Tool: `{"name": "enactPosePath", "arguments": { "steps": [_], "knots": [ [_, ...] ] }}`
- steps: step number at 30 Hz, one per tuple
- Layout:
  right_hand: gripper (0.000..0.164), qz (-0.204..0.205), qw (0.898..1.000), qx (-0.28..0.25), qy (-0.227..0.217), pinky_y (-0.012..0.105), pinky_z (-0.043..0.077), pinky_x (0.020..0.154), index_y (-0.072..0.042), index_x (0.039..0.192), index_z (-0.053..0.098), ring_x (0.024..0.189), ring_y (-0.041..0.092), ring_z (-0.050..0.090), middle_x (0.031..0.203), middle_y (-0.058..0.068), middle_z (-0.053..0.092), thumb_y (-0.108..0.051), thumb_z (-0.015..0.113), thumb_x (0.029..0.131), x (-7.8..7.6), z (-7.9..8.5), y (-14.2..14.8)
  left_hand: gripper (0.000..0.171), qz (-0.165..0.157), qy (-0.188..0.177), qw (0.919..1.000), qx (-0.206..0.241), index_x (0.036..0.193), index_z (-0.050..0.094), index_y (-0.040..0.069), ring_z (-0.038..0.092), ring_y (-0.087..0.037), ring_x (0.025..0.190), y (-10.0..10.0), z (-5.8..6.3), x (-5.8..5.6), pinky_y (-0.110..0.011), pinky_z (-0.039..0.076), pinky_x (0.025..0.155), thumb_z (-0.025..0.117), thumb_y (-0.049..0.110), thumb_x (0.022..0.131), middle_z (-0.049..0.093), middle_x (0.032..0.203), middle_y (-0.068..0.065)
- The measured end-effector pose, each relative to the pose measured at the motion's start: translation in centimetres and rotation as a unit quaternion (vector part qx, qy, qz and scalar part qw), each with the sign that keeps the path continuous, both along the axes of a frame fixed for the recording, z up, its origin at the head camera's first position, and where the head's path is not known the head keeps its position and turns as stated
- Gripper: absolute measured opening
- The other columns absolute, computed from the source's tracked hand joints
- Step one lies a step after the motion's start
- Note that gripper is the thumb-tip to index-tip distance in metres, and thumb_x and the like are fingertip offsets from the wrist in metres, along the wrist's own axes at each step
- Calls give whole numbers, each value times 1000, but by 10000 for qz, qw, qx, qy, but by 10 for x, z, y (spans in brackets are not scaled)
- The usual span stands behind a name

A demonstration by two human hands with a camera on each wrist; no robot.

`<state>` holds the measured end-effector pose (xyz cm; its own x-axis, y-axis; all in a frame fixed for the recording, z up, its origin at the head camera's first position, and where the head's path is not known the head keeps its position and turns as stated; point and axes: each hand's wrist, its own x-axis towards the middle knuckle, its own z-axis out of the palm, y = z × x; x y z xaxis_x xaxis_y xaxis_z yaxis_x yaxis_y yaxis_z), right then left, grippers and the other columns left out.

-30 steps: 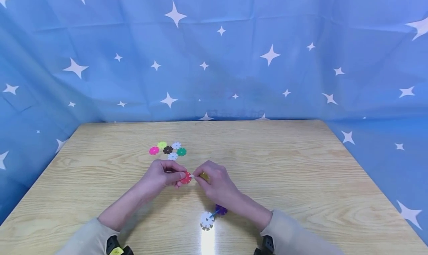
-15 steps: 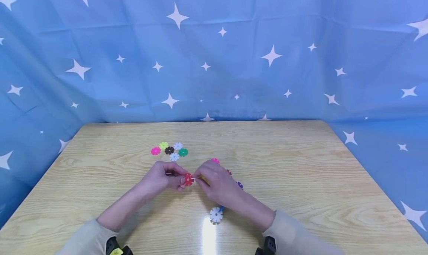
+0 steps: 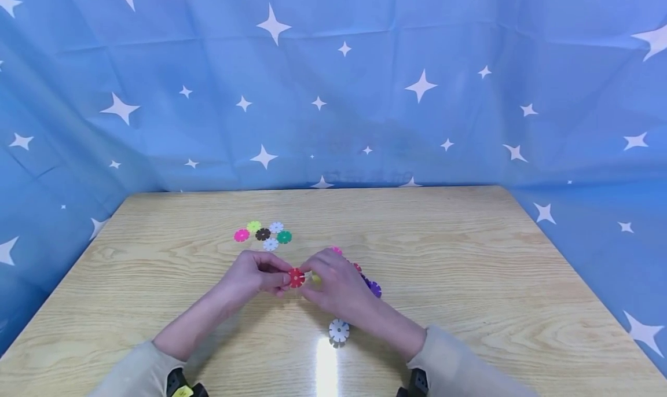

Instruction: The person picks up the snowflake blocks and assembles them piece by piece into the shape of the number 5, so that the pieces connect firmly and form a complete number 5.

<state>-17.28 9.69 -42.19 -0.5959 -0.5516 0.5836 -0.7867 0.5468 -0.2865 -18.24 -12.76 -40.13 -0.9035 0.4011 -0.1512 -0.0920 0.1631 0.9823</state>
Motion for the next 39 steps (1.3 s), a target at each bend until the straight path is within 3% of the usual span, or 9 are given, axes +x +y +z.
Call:
{"name": "enactPosePath", "arguments": {
  "steps": [8, 15, 20, 25, 30, 35, 39],
  "knots": [
    [41, -138, 9991, -72, 402, 33, 53, 92, -10, 98, 73, 89, 13, 65, 90, -3, 73, -31, 96, 71, 0, -2, -2, 23, -29, 26, 10000, -71, 108, 74, -8, 71, -24, 81, 4, -1, -1, -34, 62, 76, 77, 2, 88, 74, 96, -14],
    [37, -296, 9991, -80, 308, 33, 53, 92, -10, 98, 76, 90, 14, 65, 91, -3, 74, -30, 95, 73, 2, -4, 2, 24, -33, 20, 9999, -161, 109, 73, -9, 72, -25, 84, 8, -2, -2, -37, 62, 79, 77, 2, 89, 73, 97, -13],
    [33, -372, 9993, 36, 31, 32, 53, 88, -9, 102, 75, 93, 15, 65, 95, -1, 74, -21, 91, 76, 3, -4, 5, 28, 391, 322, 9978, -437, 111, 71, -11, 72, -22, 81, 0, 0, -10, -34, 61, 77, 77, 6, 90, 74, 92, -12],
    [30, -367, 9984, 426, 68, 37, 50, 99, -8, 101, 75, 93, 16, 64, 97, 0, 73, -23, 89, 78, 3, -2, 7, 28, 1096, 781, 9854, -1040, 111, 71, -9, 70, -20, 81, -22, 4, -36, -30, 60, 73, 79, 5, 88, 74, 92, -11],
    [31, -373, 9951, 902, 155, 40, 46, 106, -8, 104, 75, 99, 18, 66, 101, 2, 74, -25, 86, 82, 4, 2, 7, 30, 1586, 1177, 9629, -1839, 113, 70, -7, 68, -16, 88, -51, 1, -61, -22, 56, 73, 80, 3, 87, 73, 102, -14],
    [36, -198, 9958, 894, 55, 46, 42, 112, -4, 111, 74, 106, 20, 66, 108, 5, 74, -24, 86, 83, 4, 2, 8, 32, 1758, 1289, 9515, -2172, 115, 70, -7, 69, -23, 92, -67, -8, -75, -20, 55, 69, 80, 3, 87, 73, 104, -18],
    [38, -97, 9970, 739, -232, 49, 38, 115, -3, 115, 73, 111, 21, 66, 112, 6, 74, -22, 85, 84, 3, 2, 10, 41, 1583, 1275, 9492, -2400, 123, 67, -8, 67, -33, 102, -72, -12, -81, -23, 55, 73, 81, 6, 87, 71, 113, -23]
  ]
}}
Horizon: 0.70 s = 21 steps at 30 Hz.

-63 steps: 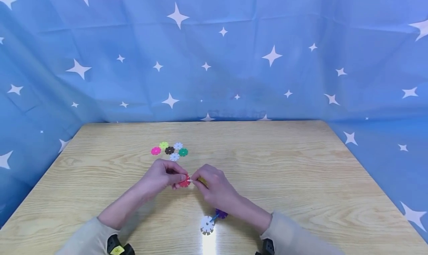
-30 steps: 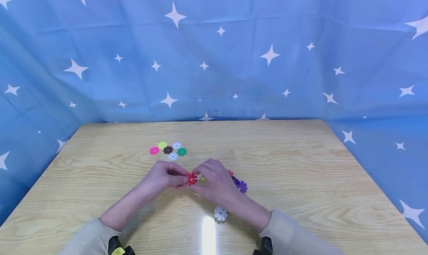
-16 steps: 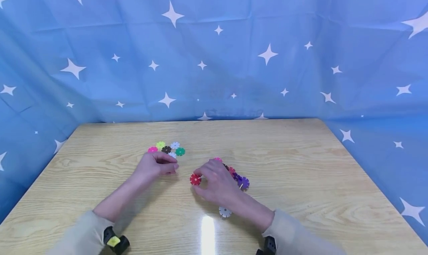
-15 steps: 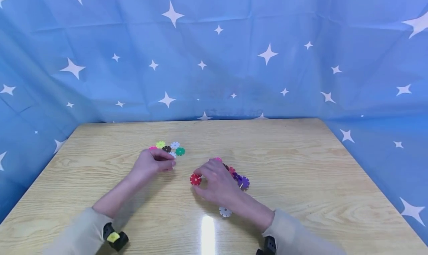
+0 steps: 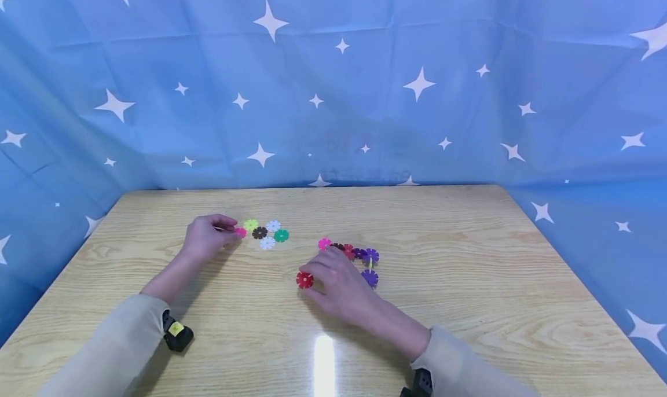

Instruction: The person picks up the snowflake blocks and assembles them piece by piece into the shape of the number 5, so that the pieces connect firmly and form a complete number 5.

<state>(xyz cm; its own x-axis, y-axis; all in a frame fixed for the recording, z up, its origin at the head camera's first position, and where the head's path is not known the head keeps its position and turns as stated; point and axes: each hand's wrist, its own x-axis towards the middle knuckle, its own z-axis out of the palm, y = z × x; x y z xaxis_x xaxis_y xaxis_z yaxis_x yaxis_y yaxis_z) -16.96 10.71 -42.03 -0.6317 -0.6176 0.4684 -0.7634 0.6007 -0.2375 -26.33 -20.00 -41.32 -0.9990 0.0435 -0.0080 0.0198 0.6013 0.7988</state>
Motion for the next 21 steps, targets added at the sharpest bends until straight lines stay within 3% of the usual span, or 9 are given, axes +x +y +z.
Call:
{"name": "enactPosePath", "arguments": {
  "steps": [7, 14, 21],
  "knots": [
    [36, 106, 9995, -189, -235, 42, 42, 113, -5, 116, 74, 115, 22, 64, 114, 5, 73, -19, 85, 84, -1, -2, 1, 41, -412, 77, 9975, -560, 122, 67, -10, 65, -37, 103, -1, -2, -4, -42, 55, 85, 79, 9, 88, 69, 113, -24],
    [37, 146, 9995, -241, -137, 42, 43, 112, -5, 115, 74, 113, 22, 65, 112, 4, 74, -18, 86, 83, -2, -2, 1, 28, -644, -263, 9946, -771, 106, 74, -7, 62, -26, 88, -1, 5, 0, -34, 51, 74, 82, 10, 85, 71, 97, -15],
    [37, 44, 9997, -246, -12, 46, 46, 106, -7, 114, 75, 110, 20, 67, 111, 3, 75, -19, 88, 81, -2, -1, 0, 23, -852, -423, 9921, -822, 94, 71, 0, 56, -20, 77, 2, 6, 13, -32, 47, 66, 85, 13, 80, 67, 86, -7]
  ]
}}
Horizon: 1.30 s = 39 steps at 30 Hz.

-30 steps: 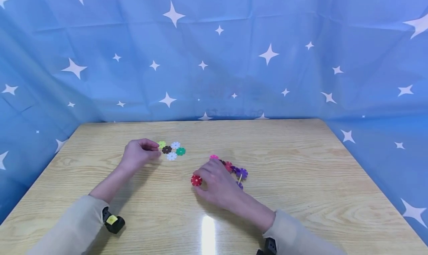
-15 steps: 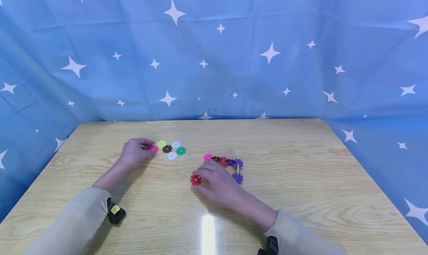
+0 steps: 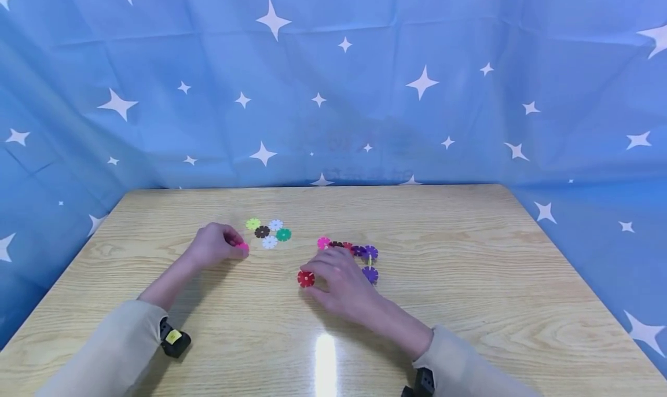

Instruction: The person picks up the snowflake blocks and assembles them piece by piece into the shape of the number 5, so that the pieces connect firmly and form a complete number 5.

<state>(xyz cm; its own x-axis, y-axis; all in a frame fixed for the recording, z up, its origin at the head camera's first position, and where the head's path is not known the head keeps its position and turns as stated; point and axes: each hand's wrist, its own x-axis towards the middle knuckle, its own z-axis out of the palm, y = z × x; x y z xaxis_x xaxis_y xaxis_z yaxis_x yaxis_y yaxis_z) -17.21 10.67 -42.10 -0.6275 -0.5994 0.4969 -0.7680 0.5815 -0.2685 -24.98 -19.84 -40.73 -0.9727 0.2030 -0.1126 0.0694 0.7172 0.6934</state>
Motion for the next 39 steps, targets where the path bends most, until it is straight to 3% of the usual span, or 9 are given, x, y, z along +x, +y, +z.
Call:
{"name": "enactPosePath", "arguments": {
  "steps": [5, 8, 15, 19, 22, 32, 39],
  "knots": [
    [39, 51, 10000, 8, -58, 47, 44, 109, -5, 114, 74, 112, 23, 67, 112, 5, 74, -18, 88, 80, 1, 0, 0, 24, -220, 134, 9995, 187, 95, 67, -1, 56, -19, 72, 8, -3, 16, -31, 49, 62, 84, 8, 80, 64, 84, -7],
    [39, 150, 9995, -57, -261, 47, 41, 113, -3, 115, 73, 114, 25, 66, 113, 7, 74, -14, 87, 81, 1, -1, 1, 22, -411, 29, 9977, 546, 98, 68, -2, 59, -18, 67, 17, -4, 27, -30, 54, 58, 82, 3, 81, 64, 82, -7],
    [37, 251, 9968, -222, -731, 49, 38, 115, -2, 117, 72, 120, 31, 63, 116, 9, 72, -11, 85, 83, 2, -1, 1, 16, -890, -386, 9798, 1747, 106, 68, -10, 69, -24, 67, 36, -5, 44, -35, 62, 60, 70, -9, 90, 68, 82, -13],
    [39, 215, 9954, -244, -902, 53, 37, 115, -2, 118, 71, 125, 35, 59, 118, 10, 72, -12, 84, 83, 3, 1, 2, 15, -1096, -479, 9703, 2102, 106, 66, -10, 71, -28, 71, 42, -8, 48, -36, 62, 64, 69, -8, 91, 69, 86, -15],
    [40, 132, 9945, -225, -1013, 49, 42, 112, -2, 119, 71, 124, 32, 60, 118, 9, 72, -14, 84, 84, 4, 2, 4, 15, -1175, -520, 9642, 2319, 106, 65, -10, 72, -30, 75, 44, -9, 49, -38, 63, 67, 70, -6, 92, 70, 90, -16],
    [37, 174, 9955, -282, -888, 38, 51, 101, -3, 117, 73, 113, 23, 63, 113, 5, 73, -15, 85, 83, 2, 1, 5, 12, -1513, -405, 9551, 2514, 103, 69, -5, 71, -31, 73, 52, 2, 58, -40, 62, 66, 73, -1, 92, 72, 94, -17],
    [38, 202, 9958, -246, -861, 36, 52, 99, -3, 117, 73, 111, 22, 63, 114, 5, 72, -16, 85, 84, 3, 1, 4, 8, -1713, -226, 9504, 2587, 99, 71, -3, 72, -34, 76, 60, -2, 61, -40, 62, 68, 72, -1, 92, 71, 91, -14]
  ]
}}
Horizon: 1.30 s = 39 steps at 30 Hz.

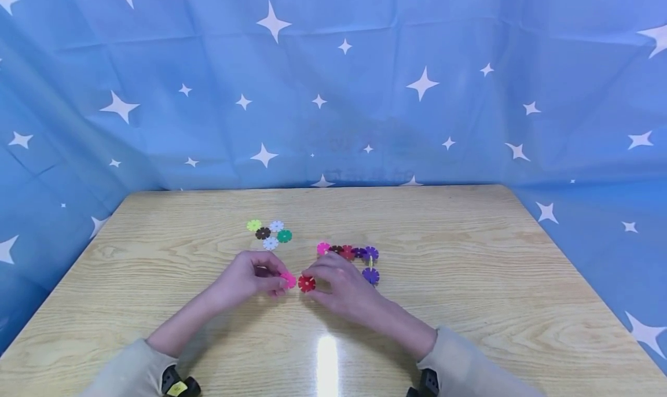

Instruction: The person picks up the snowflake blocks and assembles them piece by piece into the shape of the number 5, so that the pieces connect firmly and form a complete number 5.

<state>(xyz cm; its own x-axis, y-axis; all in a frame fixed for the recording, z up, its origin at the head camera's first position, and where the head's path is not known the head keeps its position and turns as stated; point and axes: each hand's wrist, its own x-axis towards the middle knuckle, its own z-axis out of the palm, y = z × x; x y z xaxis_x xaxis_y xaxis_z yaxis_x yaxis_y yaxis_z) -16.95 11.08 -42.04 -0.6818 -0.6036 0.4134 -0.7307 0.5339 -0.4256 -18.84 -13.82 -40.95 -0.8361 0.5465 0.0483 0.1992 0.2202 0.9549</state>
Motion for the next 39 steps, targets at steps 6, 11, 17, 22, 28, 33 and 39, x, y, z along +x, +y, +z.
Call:
{"name": "enactPosePath", "arguments": {
  "steps": [6, 11, 17, 22, 28, 33, 39],
  "knots": [
    [38, 87, 9998, -50, 189, 34, 52, 99, -3, 115, 74, 110, 21, 63, 113, 5, 73, -16, 86, 82, 0, 0, -1, 7, 8, 151, 9999, -57, 99, 72, -1, 71, -34, 76, 1, -2, 2, -38, 62, 67, 72, -2, 92, 71, 89, -13],
    [36, 159, 9996, -100, 219, 31, 53, 96, -5, 114, 75, 108, 19, 64, 111, 3, 73, -15, 87, 82, 0, 0, -3, 7, 78, 346, 9993, -137, 98, 74, -1, 69, -27, 73, 2, -2, 3, -33, 61, 65, 74, -1, 91, 72, 88, -13],
    [37, 139, 9997, -14, 212, 31, 53, 96, -4, 115, 75, 107, 19, 64, 110, 3, 74, -15, 87, 82, 1, 0, -4, 7, 150, 434, 9988, -193, 95, 76, 0, 69, -28, 73, 4, -1, 6, -29, 59, 63, 75, -3, 89, 73, 89, -16],
    [38, 140, 9999, 81, 46, 34, 52, 97, -3, 116, 76, 107, 20, 64, 110, 4, 74, -14, 87, 81, 3, 3, -5, 7, 112, 658, 9972, -323, 90, 76, 3, 72, -28, 73, 4, 0, 8, -27, 58, 61, 76, -4, 88, 74, 85, -11],
    [36, 98, 9997, 191, -80, 36, 51, 99, -5, 115, 77, 108, 21, 64, 110, 4, 74, -15, 87, 82, 4, 4, -6, 12, -4, 1184, 9915, -535, 87, 76, 5, 72, -24, 70, 6, 2, 9, -28, 58, 57, 75, -6, 89, 74, 81, -8],
    [34, 261, 9994, 174, 151, 33, 52, 94, -5, 112, 78, 105, 20, 64, 107, 3, 74, -16, 87, 81, 2, 3, -5, 15, -96, 1588, 9845, -741, 86, 76, 6, 68, -15, 67, 10, 5, 8, -24, 55, 57, 76, -8, 87, 73, 80, -2],
    [35, 338, 9993, -8, 132, 32, 52, 93, -4, 111, 78, 103, 19, 63, 106, 3, 74, -16, 88, 80, 1, 1, -5, 16, -97, 1814, 9798, -839, 85, 76, 7, 65, -7, 68, 12, 5, 9, -26, 57, 59, 77, -9, 85, 73, 80, 3]
  ]
}}
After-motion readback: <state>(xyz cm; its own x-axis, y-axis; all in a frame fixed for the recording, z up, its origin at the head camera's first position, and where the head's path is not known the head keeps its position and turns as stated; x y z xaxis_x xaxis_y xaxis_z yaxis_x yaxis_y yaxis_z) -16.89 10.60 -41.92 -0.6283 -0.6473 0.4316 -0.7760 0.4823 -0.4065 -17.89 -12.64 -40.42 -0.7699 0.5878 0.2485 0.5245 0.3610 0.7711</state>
